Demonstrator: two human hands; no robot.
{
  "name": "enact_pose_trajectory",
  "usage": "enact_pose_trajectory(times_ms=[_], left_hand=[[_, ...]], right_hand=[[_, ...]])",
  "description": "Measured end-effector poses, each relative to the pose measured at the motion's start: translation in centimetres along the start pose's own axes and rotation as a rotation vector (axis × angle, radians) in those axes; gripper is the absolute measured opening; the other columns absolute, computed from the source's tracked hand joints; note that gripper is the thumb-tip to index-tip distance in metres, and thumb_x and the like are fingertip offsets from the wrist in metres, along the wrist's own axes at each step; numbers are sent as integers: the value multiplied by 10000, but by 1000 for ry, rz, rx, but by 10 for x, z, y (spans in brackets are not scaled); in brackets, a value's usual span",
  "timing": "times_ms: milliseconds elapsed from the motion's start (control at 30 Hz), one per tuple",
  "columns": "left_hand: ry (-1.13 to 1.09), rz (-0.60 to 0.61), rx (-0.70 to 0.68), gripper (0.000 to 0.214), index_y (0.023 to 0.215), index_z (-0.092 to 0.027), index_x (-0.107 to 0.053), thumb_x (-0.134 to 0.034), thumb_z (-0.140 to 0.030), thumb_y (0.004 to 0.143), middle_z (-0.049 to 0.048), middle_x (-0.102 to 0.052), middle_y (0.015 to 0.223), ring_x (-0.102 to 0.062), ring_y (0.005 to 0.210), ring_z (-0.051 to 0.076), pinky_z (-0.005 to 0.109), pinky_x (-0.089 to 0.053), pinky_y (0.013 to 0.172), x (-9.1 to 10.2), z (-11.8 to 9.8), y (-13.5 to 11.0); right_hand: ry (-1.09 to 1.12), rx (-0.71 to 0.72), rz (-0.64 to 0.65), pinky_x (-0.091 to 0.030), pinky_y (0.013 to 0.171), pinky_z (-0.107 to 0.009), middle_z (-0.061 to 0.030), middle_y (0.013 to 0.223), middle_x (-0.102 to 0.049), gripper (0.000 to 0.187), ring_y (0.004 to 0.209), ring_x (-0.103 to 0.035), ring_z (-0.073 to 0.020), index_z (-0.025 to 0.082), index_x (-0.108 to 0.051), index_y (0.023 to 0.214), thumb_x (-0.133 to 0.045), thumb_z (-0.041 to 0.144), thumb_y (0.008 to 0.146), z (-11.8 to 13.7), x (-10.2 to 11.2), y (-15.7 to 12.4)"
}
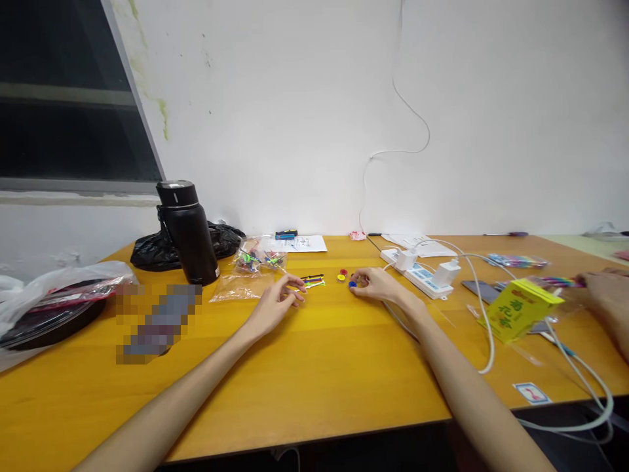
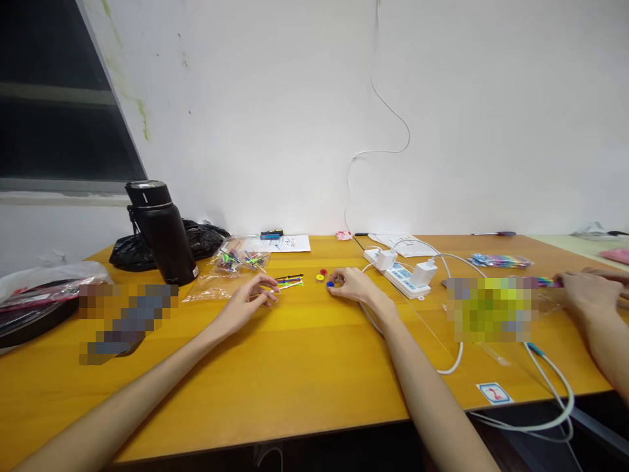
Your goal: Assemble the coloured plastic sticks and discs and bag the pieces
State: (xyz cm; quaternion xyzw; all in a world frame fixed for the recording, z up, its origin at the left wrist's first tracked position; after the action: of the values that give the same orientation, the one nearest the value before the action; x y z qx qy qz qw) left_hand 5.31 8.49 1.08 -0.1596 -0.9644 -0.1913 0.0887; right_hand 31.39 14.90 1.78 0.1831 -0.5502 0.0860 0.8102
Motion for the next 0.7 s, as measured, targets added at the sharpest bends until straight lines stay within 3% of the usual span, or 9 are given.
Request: enact_pose_trajectory(times_ms=[700], left_hand=[[-23, -12, 33, 229, 1069, -192, -591, -500, -205, 860, 78, -657, 1088, -683, 897, 185, 318, -575, 770, 2, 2, 0]], right_hand=[[-4, 5, -12, -301, 576, -238, 23, 646, -572, 250, 601, -519, -135, 190, -690, 929, -673, 381, 768, 3, 3, -2]])
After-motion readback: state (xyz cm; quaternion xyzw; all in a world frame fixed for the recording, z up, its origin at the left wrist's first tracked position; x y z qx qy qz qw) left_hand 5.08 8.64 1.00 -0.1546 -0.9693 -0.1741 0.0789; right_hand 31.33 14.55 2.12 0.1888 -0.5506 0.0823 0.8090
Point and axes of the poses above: each hand's wrist, its own y-axis towards the middle knuckle, its own x-axis out of the back of the hand, z = x × y, the point moved 9 cm from there along y, towards the middle knuckle
